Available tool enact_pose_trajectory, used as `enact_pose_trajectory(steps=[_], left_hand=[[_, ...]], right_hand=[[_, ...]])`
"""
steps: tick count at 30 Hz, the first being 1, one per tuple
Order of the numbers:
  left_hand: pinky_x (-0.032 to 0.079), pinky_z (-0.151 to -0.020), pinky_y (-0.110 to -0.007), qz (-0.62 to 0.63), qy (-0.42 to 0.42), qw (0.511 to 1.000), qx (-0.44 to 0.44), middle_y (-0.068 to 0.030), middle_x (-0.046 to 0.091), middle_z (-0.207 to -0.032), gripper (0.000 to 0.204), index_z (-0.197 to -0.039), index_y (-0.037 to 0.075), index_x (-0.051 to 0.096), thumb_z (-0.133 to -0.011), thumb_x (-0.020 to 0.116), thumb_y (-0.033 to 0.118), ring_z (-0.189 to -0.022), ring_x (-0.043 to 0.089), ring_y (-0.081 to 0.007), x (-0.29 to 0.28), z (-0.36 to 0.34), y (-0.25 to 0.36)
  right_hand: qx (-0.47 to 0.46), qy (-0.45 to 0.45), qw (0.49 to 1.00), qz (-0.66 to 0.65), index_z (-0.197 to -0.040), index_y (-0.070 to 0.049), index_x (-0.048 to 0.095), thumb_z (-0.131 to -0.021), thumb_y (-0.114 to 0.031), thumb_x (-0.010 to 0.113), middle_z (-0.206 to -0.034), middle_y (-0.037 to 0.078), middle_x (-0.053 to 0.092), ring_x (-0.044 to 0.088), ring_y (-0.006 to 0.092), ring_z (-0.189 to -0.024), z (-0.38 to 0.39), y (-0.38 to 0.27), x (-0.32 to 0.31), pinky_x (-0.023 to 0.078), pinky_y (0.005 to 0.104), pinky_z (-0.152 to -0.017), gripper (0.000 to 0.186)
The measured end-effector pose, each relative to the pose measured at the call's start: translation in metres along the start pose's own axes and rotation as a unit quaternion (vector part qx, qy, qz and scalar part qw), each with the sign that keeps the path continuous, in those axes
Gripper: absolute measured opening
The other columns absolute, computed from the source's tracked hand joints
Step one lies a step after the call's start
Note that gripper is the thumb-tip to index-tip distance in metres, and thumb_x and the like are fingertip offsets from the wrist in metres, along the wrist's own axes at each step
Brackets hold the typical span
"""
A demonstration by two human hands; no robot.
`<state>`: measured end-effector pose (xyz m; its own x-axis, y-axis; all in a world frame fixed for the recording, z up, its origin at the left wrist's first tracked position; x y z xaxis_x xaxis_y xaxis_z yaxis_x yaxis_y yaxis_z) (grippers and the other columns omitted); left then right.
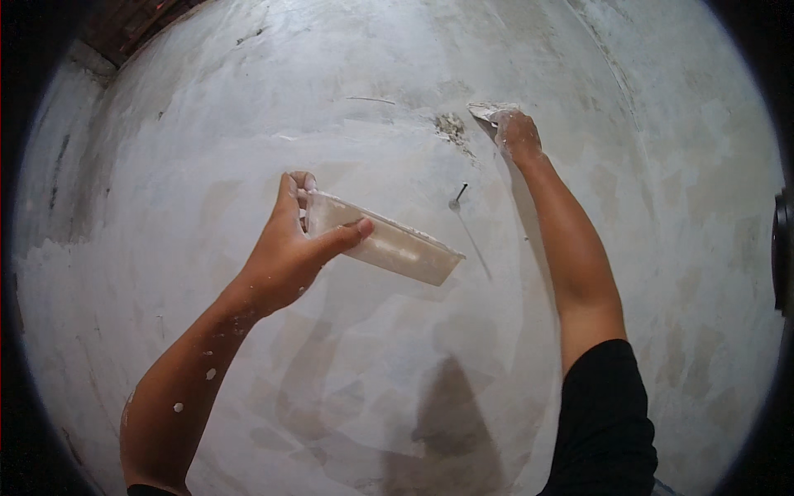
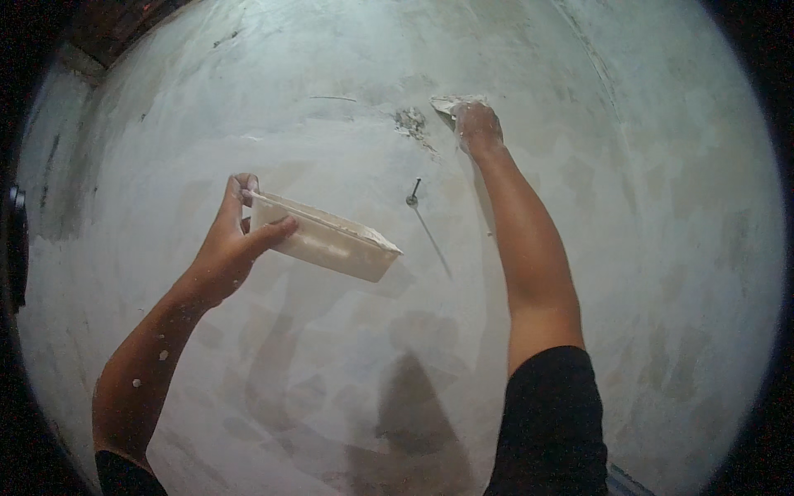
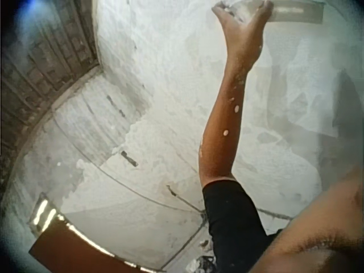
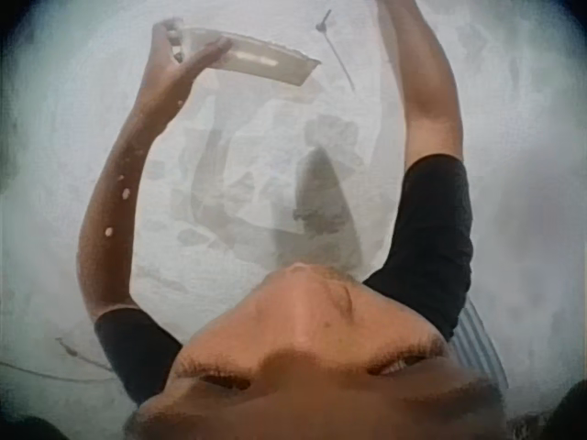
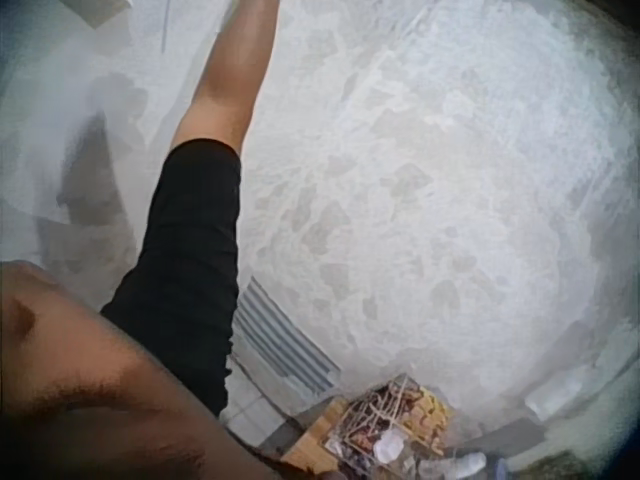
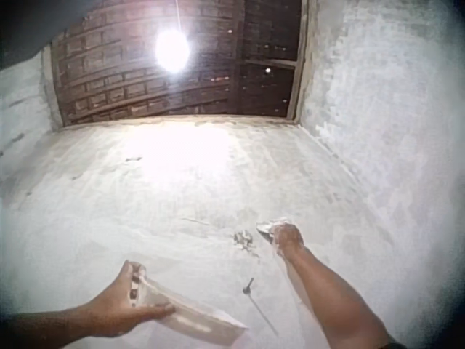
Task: Patching cracks and holes in a wall with spackle or putty using a putty knife.
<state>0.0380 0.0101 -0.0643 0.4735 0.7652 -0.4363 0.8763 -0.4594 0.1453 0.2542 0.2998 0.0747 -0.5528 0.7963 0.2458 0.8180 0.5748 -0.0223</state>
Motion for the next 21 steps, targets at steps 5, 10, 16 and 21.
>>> enact_pose_trajectory(steps=[5, 10, 16, 21], left_hand=[[0.043, -0.092, -0.037, 0.051, 0.003, 0.998, 0.022, -0.0190, 0.035, -0.113, 0.079, -0.130, -0.001, 0.023, -0.080, 0.072, 0.036, -0.107, 0.048, -0.0274, 0.003, -0.009, -0.022], [0.041, -0.097, -0.040, 0.079, -0.010, 0.997, 0.002, -0.0265, 0.033, -0.125, 0.088, -0.136, -0.004, 0.018, -0.080, 0.072, 0.037, -0.116, 0.046, -0.0348, 0.016, -0.017, -0.033], [0.041, -0.099, -0.042, 0.084, -0.036, 0.996, 0.019, -0.0286, 0.033, -0.126, 0.091, -0.137, -0.005, 0.016, -0.079, 0.072, 0.038, -0.118, 0.044, -0.0377, 0.022, -0.029, -0.026], [0.047, -0.086, -0.033, 0.092, -0.023, 0.995, 0.030, -0.0232, 0.045, -0.109, 0.083, -0.125, -0.007, 0.027, -0.077, 0.076, 0.040, -0.104, 0.052, -0.0247, 0.020, -0.032, -0.020]], right_hand=[[-0.116, -0.097, 0.988, 0.013, -0.098, -0.007, 0.066, -0.078, -0.007, 0.056, -0.094, 0.018, 0.065, 0.061, 0.0363, -0.092, 0.014, 0.002, -0.008, 0.050, 0.0428, -0.081, 0.023], [-0.099, -0.201, 0.973, -0.053, -0.097, -0.005, 0.065, -0.075, -0.003, 0.055, -0.093, 0.021, 0.065, 0.061, 0.0367, -0.092, -0.012, 0.010, -0.033, 0.049, 0.0445, -0.079, 0.024], [-0.052, -0.040, 0.997, -0.032, -0.107, -0.010, 0.066, -0.077, -0.005, 0.055, -0.104, 0.019, 0.065, 0.061, 0.0375, -0.097, -0.068, 0.030, -0.020, 0.048, 0.0452, -0.084, 0.032], [-0.077, -0.109, 0.991, -0.020, -0.111, -0.014, 0.066, -0.076, -0.001, 0.055, -0.105, 0.019, 0.064, 0.059, 0.0389, -0.098, -0.069, 0.034, -0.005, 0.047, 0.0435, -0.088, 0.039]])
Point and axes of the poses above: each hand's wrist, its own z-axis away from the middle knuckle, its own x-axis out of the palm, y = z × x, the point moved 8 cm from there along -z, towards the middle knuckle
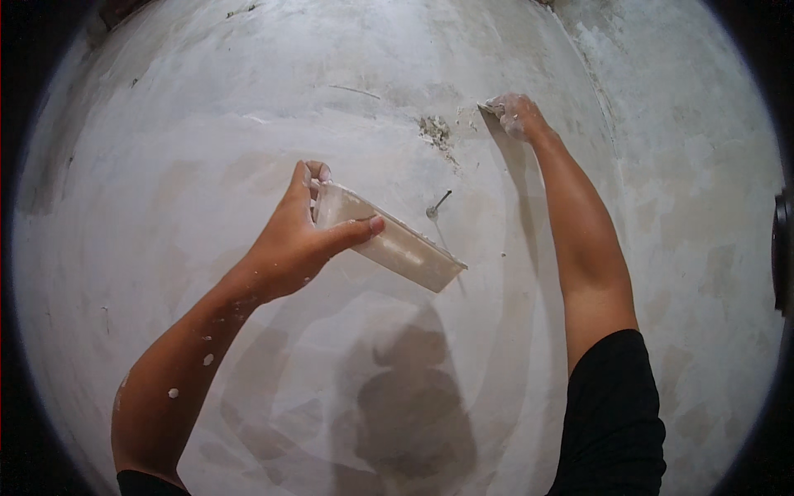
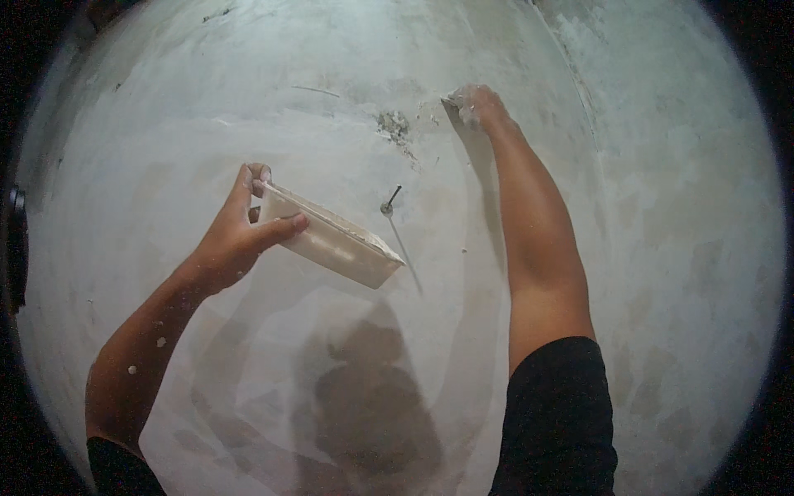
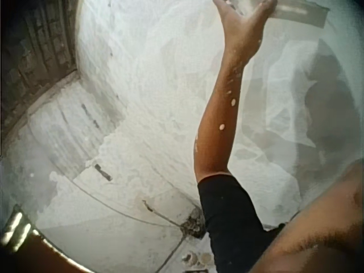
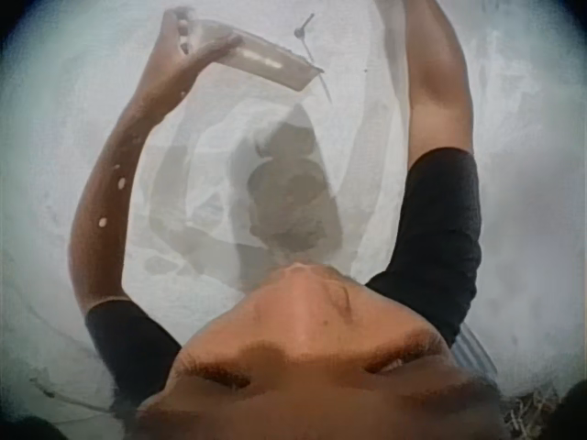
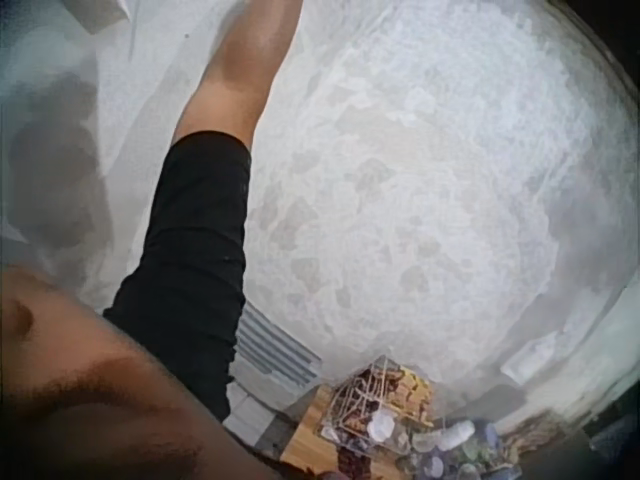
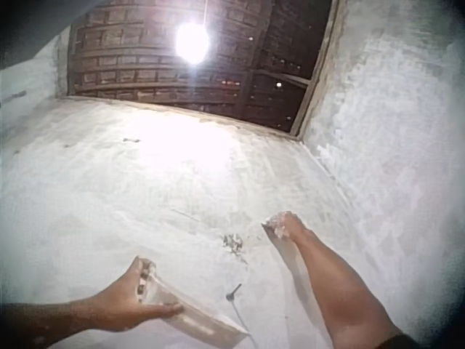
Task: Patching cracks and holes in a wall with spackle or putty using a putty knife.
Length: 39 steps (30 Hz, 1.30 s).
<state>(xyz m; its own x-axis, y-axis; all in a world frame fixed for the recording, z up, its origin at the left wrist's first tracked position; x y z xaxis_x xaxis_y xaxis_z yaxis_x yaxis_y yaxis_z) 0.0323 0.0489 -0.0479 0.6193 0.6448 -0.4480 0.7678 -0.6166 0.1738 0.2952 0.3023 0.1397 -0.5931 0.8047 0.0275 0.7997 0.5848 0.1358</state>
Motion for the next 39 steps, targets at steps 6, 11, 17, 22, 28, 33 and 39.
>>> enact_pose_trajectory(steps=[6, 11, 17, 22, 28, 33, 39], left_hand=[[0.045, -0.090, -0.036, 0.030, 0.031, 0.999, 0.005, -0.0273, 0.042, -0.115, 0.089, -0.129, -0.009, 0.024, -0.076, 0.076, 0.041, -0.109, 0.050, -0.0296, -0.007, -0.002, -0.026], [0.043, -0.095, -0.039, 0.061, 0.060, 0.996, -0.002, -0.0310, 0.038, -0.120, 0.100, -0.132, -0.010, 0.021, -0.073, 0.075, 0.050, -0.115, 0.048, -0.0353, -0.009, -0.013, -0.041], [0.042, -0.095, -0.038, 0.031, 0.066, 0.997, 0.015, -0.0287, 0.040, -0.118, 0.097, -0.132, -0.009, 0.022, -0.074, 0.075, 0.049, -0.113, 0.048, -0.0331, -0.007, -0.011, -0.030], [0.043, -0.094, -0.038, 0.022, 0.057, 0.998, 0.007, -0.0278, 0.041, -0.117, 0.096, -0.131, -0.009, 0.023, -0.074, 0.075, 0.048, -0.113, 0.048, -0.0316, -0.011, -0.008, -0.028], [0.044, -0.093, -0.037, 0.043, 0.068, 0.997, 0.000, -0.0279, 0.040, -0.118, 0.097, -0.132, -0.009, 0.022, -0.074, 0.075, 0.048, -0.112, 0.050, -0.0319, -0.013, -0.009, -0.044], [0.045, -0.092, -0.036, 0.070, 0.085, 0.994, 0.005, -0.0290, 0.039, -0.119, 0.098, -0.132, -0.010, 0.021, -0.075, 0.075, 0.047, -0.112, 0.050, -0.0324, -0.013, -0.006, -0.043], [0.033, -0.106, -0.046, 0.034, 0.054, 0.998, -0.023, -0.0349, 0.028, -0.133, 0.104, -0.141, -0.009, 0.009, -0.077, 0.071, 0.044, -0.125, 0.037, -0.0434, -0.005, -0.006, -0.035]], right_hand=[[-0.116, -0.089, 0.987, 0.060, -0.106, -0.005, 0.067, -0.079, -0.004, 0.059, -0.106, 0.020, 0.065, 0.062, 0.0355, -0.096, 0.042, -0.032, -0.005, 0.049, 0.0407, -0.085, 0.029], [-0.098, -0.186, 0.977, -0.027, -0.102, -0.002, 0.068, -0.079, -0.002, 0.061, -0.099, 0.020, 0.067, 0.064, 0.0338, -0.089, 0.050, -0.033, -0.004, 0.051, 0.0381, -0.078, 0.024], [-0.125, -0.004, 0.991, -0.050, -0.099, -0.007, 0.070, -0.077, -0.005, 0.061, -0.098, 0.016, 0.068, 0.065, 0.0329, -0.089, -0.002, -0.039, -0.016, 0.051, 0.0387, -0.079, 0.024], [-0.091, 0.026, 0.995, 0.019, -0.098, -0.013, 0.070, -0.071, -0.004, 0.061, -0.093, 0.015, 0.067, 0.063, 0.0349, -0.086, -0.013, -0.062, -0.006, 0.050, 0.0424, -0.078, 0.030], [-0.117, -0.059, 0.989, 0.068, -0.099, -0.013, 0.070, -0.069, -0.003, 0.061, -0.086, 0.015, 0.067, 0.063, 0.0354, -0.083, 0.035, -0.088, -0.009, 0.051, 0.0422, -0.071, 0.032], [-0.152, -0.112, 0.976, 0.105, -0.101, -0.011, 0.069, -0.068, 0.003, 0.061, -0.088, 0.017, 0.067, 0.063, 0.0356, -0.084, 0.073, -0.094, -0.005, 0.051, 0.0417, -0.072, 0.036], [-0.181, -0.084, 0.970, -0.142, -0.101, -0.005, 0.067, -0.071, 0.005, 0.057, -0.093, 0.018, 0.067, 0.064, 0.0353, -0.084, 0.057, -0.059, -0.022, 0.052, 0.0401, -0.076, 0.034]])
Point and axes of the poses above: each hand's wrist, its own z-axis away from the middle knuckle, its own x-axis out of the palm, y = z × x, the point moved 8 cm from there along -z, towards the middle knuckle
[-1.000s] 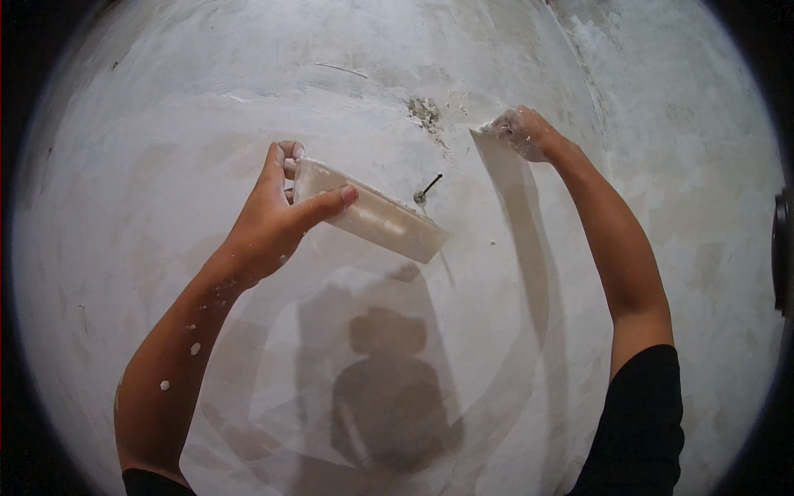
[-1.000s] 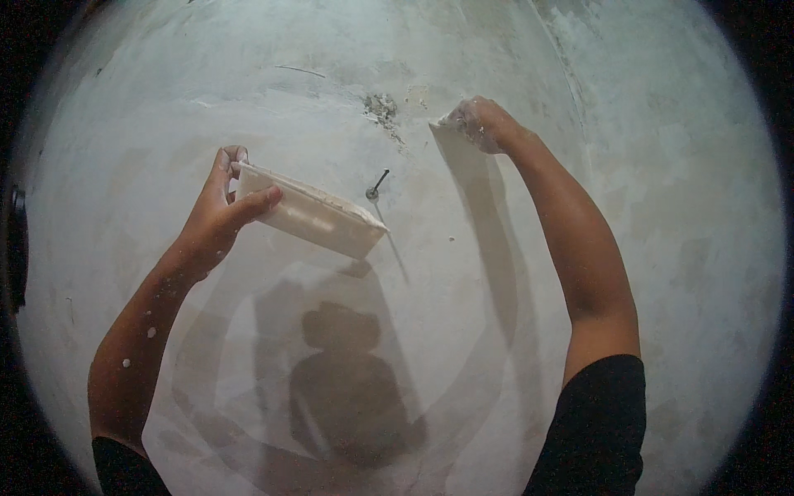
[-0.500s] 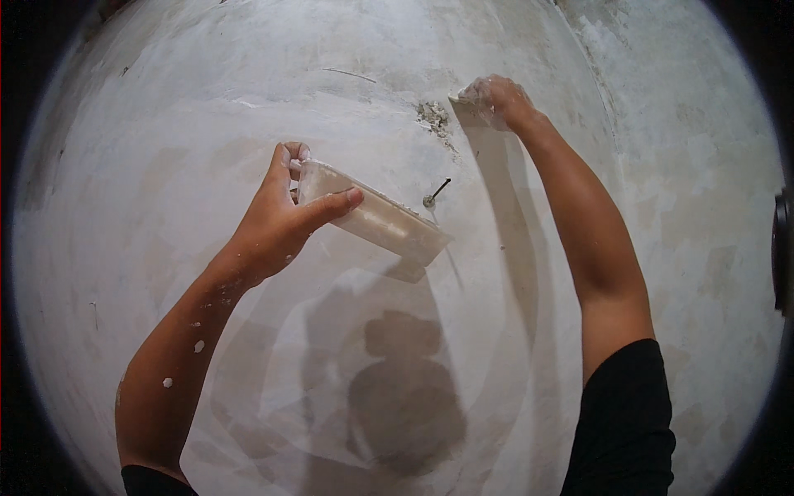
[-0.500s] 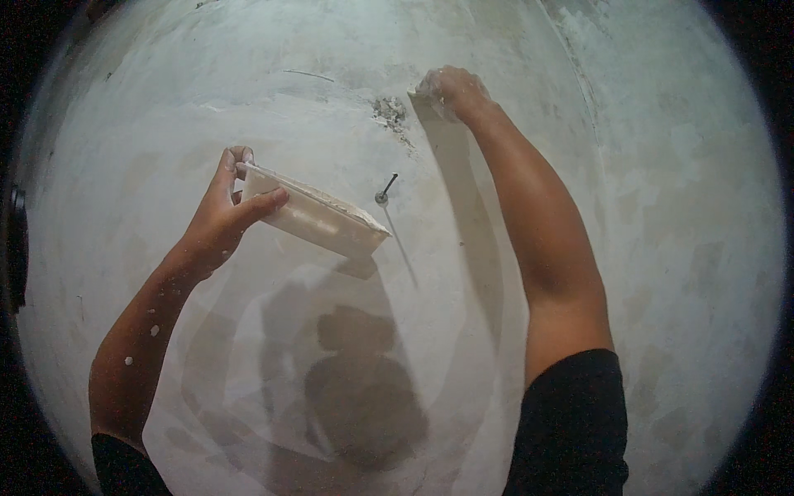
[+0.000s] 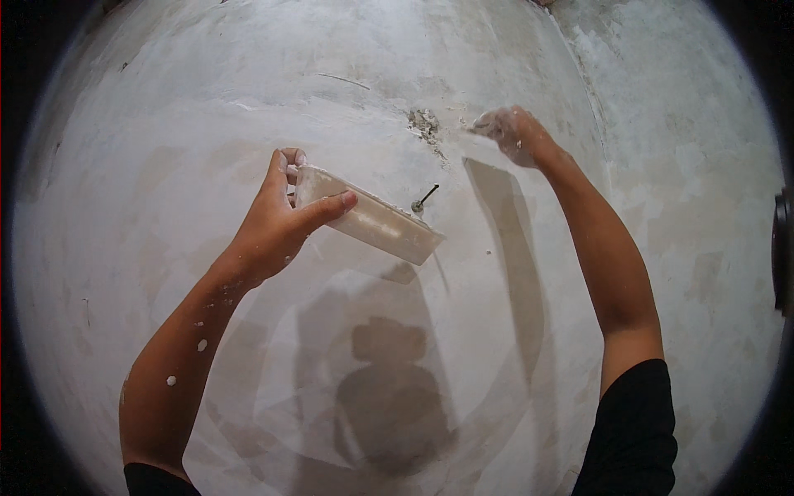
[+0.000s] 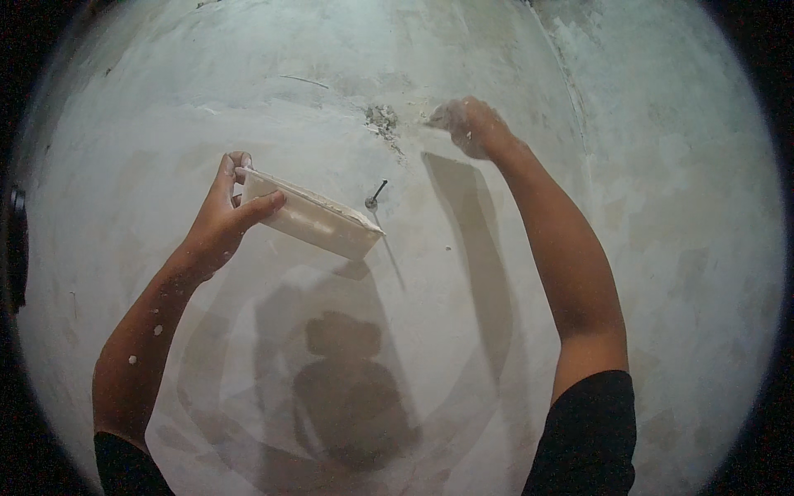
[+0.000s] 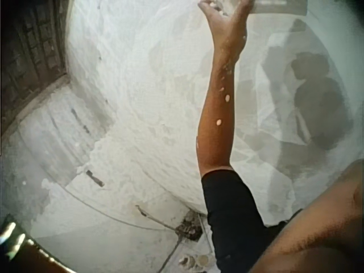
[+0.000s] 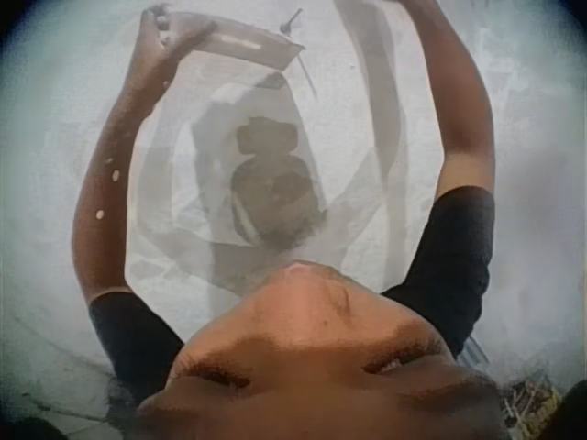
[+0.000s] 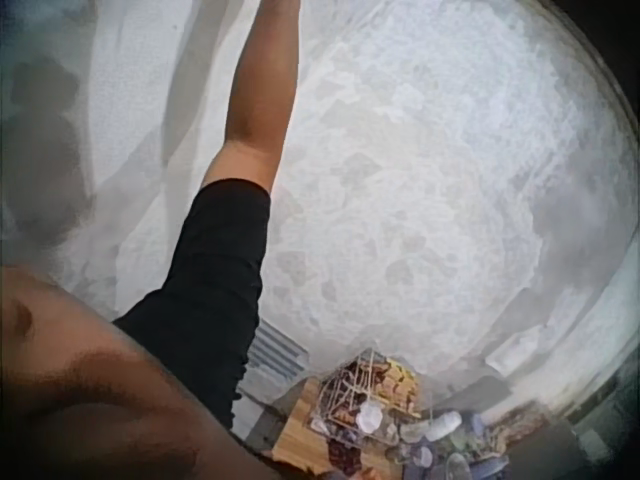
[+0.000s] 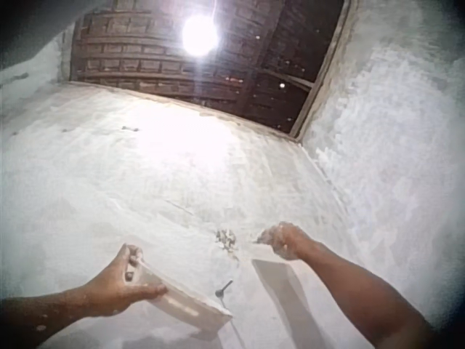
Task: Patching cracks and holes in a wall with spackle or putty using a putty knife.
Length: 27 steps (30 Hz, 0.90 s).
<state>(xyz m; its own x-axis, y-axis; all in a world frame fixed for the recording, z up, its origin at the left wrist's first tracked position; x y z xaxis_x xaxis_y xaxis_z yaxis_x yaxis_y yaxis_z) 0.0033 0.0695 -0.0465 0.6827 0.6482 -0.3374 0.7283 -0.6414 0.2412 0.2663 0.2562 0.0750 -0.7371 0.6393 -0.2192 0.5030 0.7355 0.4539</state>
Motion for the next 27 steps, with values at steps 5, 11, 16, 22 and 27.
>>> enact_pose_trajectory(steps=[5, 11, 16, 22, 27], left_hand=[[0.045, -0.092, -0.037, 0.004, 0.021, 0.999, 0.031, -0.0305, 0.040, -0.120, 0.097, -0.132, -0.008, 0.022, -0.074, 0.076, 0.048, -0.113, 0.050, -0.0336, 0.001, -0.002, 0.002], [0.045, -0.093, -0.038, -0.006, 0.004, 1.000, 0.023, -0.0311, 0.039, -0.122, 0.097, -0.132, -0.010, 0.022, -0.074, 0.076, 0.046, -0.114, 0.050, -0.0343, 0.005, -0.002, 0.004], [0.043, -0.096, -0.040, 0.006, 0.011, 1.000, 0.010, -0.0273, 0.036, -0.122, 0.092, -0.134, -0.006, 0.020, -0.076, 0.074, 0.042, -0.114, 0.046, -0.0346, -0.003, 0.003, -0.003], [0.039, -0.099, -0.041, 0.004, 0.023, 1.000, -0.006, -0.0241, 0.033, -0.123, 0.087, -0.135, -0.002, 0.019, -0.079, 0.072, 0.039, -0.116, 0.043, -0.0338, -0.010, 0.011, -0.005], [0.038, -0.101, -0.043, -0.005, 0.015, 1.000, -0.004, -0.0265, 0.033, -0.126, 0.092, -0.138, -0.004, 0.017, -0.078, 0.072, 0.040, -0.118, 0.043, -0.0354, -0.008, 0.012, -0.002]], right_hand=[[0.062, 0.093, 0.978, 0.177, -0.105, -0.005, 0.064, -0.073, 0.002, 0.054, -0.099, 0.018, 0.065, 0.061, 0.0362, -0.093, -0.017, 0.019, -0.022, 0.050, 0.0446, -0.082, 0.034], [0.196, 0.082, 0.955, 0.208, -0.097, -0.006, 0.064, -0.075, -0.007, 0.058, -0.095, 0.019, 0.063, 0.059, 0.0376, -0.092, -0.016, 0.031, 0.007, 0.048, 0.0472, -0.081, 0.023], [0.122, 0.091, 0.955, 0.254, -0.092, -0.006, 0.066, -0.077, -0.015, 0.061, -0.092, 0.020, 0.064, 0.064, 0.0368, -0.089, 0.006, 0.007, 0.018, 0.052, 0.0461, -0.075, 0.018], [0.082, -0.045, 0.985, 0.143, -0.094, -0.007, 0.063, -0.075, -0.010, 0.064, -0.088, 0.018, 0.063, 0.060, 0.0369, -0.086, 0.009, -0.013, 0.015, 0.048, 0.0450, -0.072, 0.019], [-0.055, 0.133, 0.981, 0.126, -0.090, -0.005, 0.065, -0.082, -0.011, 0.059, -0.082, 0.017, 0.064, 0.061, 0.0375, -0.078, 0.005, -0.063, -0.007, 0.049, 0.0455, -0.066, 0.012]])
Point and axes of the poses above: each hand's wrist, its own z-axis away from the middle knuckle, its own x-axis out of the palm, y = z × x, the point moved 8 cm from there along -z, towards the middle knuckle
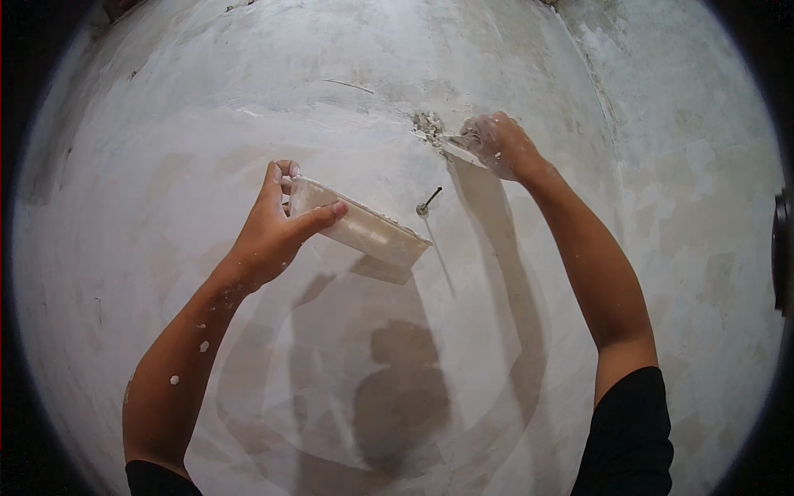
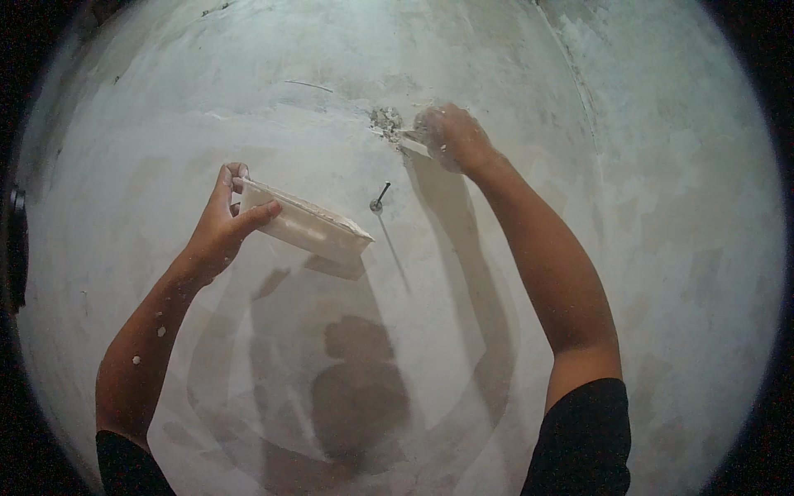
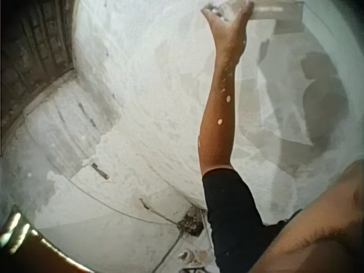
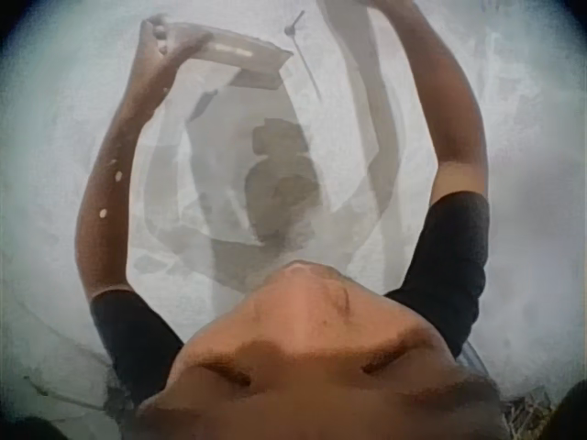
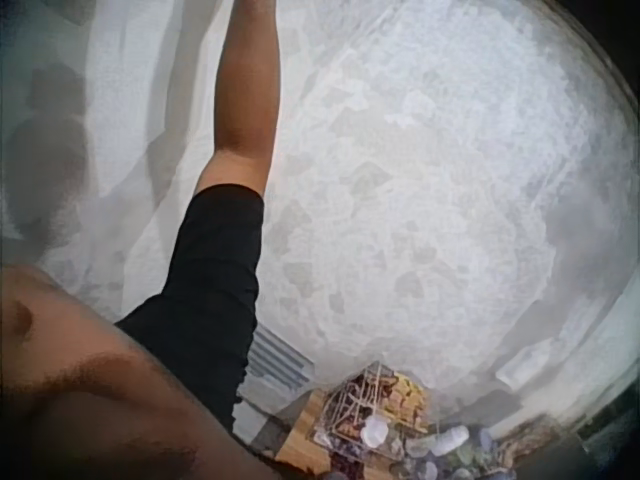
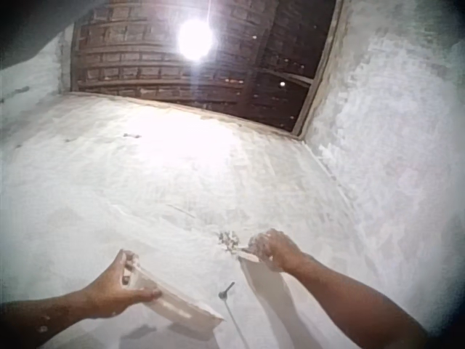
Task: Patching cracks and holes in a wall with spackle or putty using a putty knife.
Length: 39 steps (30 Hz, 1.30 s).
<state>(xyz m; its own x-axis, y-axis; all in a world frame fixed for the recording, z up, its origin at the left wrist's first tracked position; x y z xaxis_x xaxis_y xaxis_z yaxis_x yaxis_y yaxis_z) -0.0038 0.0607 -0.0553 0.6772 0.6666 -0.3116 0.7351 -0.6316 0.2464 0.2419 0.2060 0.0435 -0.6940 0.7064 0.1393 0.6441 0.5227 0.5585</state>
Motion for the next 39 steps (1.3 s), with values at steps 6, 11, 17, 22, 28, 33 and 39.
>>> enact_pose_trajectory(steps=[6, 11, 17, 22, 28, 33, 39], left_hand=[[0.045, -0.095, -0.039, -0.025, 0.012, 1.000, 0.010, -0.0334, 0.035, -0.123, 0.100, -0.133, -0.012, 0.019, -0.074, 0.077, 0.045, -0.117, 0.046, -0.0375, -0.003, 0.002, 0.006], [0.046, -0.094, -0.040, -0.049, 0.009, 0.999, -0.003, -0.0337, 0.036, -0.122, 0.099, -0.133, -0.012, 0.019, -0.075, 0.076, 0.045, -0.116, 0.048, -0.0386, -0.001, 0.003, 0.008], [0.047, -0.093, -0.039, -0.042, -0.001, 0.999, -0.011, -0.0345, 0.037, -0.121, 0.097, -0.132, -0.011, 0.020, -0.075, 0.076, 0.045, -0.116, 0.049, -0.0394, 0.001, 0.006, 0.006], [0.045, -0.095, -0.041, -0.001, 0.004, 1.000, -0.004, -0.0313, 0.035, -0.121, 0.094, -0.133, -0.009, 0.019, -0.076, 0.075, 0.042, -0.115, 0.048, -0.0397, -0.001, 0.007, -0.002], [0.041, -0.100, -0.043, 0.011, 0.005, 1.000, -0.021, -0.0287, 0.032, -0.126, 0.095, -0.136, -0.006, 0.017, -0.076, 0.074, 0.041, -0.117, 0.045, -0.0399, -0.001, 0.006, -0.007], [0.039, -0.102, -0.043, -0.011, 0.001, 0.999, -0.037, -0.0298, 0.029, -0.129, 0.096, -0.136, -0.007, 0.017, -0.076, 0.074, 0.042, -0.120, 0.042, -0.0399, 0.000, 0.006, -0.007], [0.047, -0.090, -0.038, -0.010, 0.015, 1.000, 0.002, -0.0297, 0.042, -0.115, 0.090, -0.128, -0.009, 0.024, -0.077, 0.074, 0.045, -0.110, 0.051, -0.0336, -0.003, 0.004, -0.005]], right_hand=[[0.068, -0.029, 0.995, 0.069, -0.096, -0.007, 0.065, -0.083, -0.008, 0.055, -0.088, 0.012, 0.065, 0.061, 0.0321, -0.090, -0.026, -0.032, 0.010, 0.050, 0.0428, -0.079, 0.017], [0.010, -0.002, 0.989, 0.148, -0.089, -0.009, 0.066, -0.084, -0.009, 0.054, -0.096, 0.009, 0.064, 0.059, 0.0267, -0.104, -0.031, -0.037, 0.032, 0.046, 0.0447, -0.091, 0.014], [0.007, -0.060, 0.980, 0.190, -0.094, -0.008, 0.067, -0.087, -0.013, 0.053, -0.109, 0.010, 0.062, 0.051, 0.0263, -0.120, -0.014, -0.029, 0.067, 0.038, 0.0467, -0.102, 0.016], [-0.029, -0.048, 0.985, 0.166, -0.088, -0.007, 0.065, -0.090, -0.014, 0.051, -0.113, 0.007, 0.060, 0.049, 0.0285, -0.124, -0.007, -0.042, 0.052, 0.036, 0.0488, -0.105, 0.016], [0.016, -0.152, 0.960, 0.234, -0.095, -0.008, 0.066, -0.089, -0.014, 0.052, -0.118, 0.006, 0.060, 0.051, 0.0295, -0.121, -0.030, -0.033, 0.036, 0.036, 0.0520, -0.105, 0.017], [0.068, -0.084, 0.980, 0.164, -0.107, -0.011, 0.064, -0.090, -0.013, 0.049, -0.119, 0.003, 0.061, 0.049, 0.0303, -0.123, -0.059, -0.018, 0.032, 0.033, 0.0549, -0.106, 0.023], [0.110, -0.149, 0.980, 0.072, -0.101, -0.011, 0.065, -0.087, -0.011, 0.051, -0.109, 0.005, 0.063, 0.052, 0.0300, -0.115, -0.061, -0.018, 0.056, 0.034, 0.0567, -0.105, 0.020]])
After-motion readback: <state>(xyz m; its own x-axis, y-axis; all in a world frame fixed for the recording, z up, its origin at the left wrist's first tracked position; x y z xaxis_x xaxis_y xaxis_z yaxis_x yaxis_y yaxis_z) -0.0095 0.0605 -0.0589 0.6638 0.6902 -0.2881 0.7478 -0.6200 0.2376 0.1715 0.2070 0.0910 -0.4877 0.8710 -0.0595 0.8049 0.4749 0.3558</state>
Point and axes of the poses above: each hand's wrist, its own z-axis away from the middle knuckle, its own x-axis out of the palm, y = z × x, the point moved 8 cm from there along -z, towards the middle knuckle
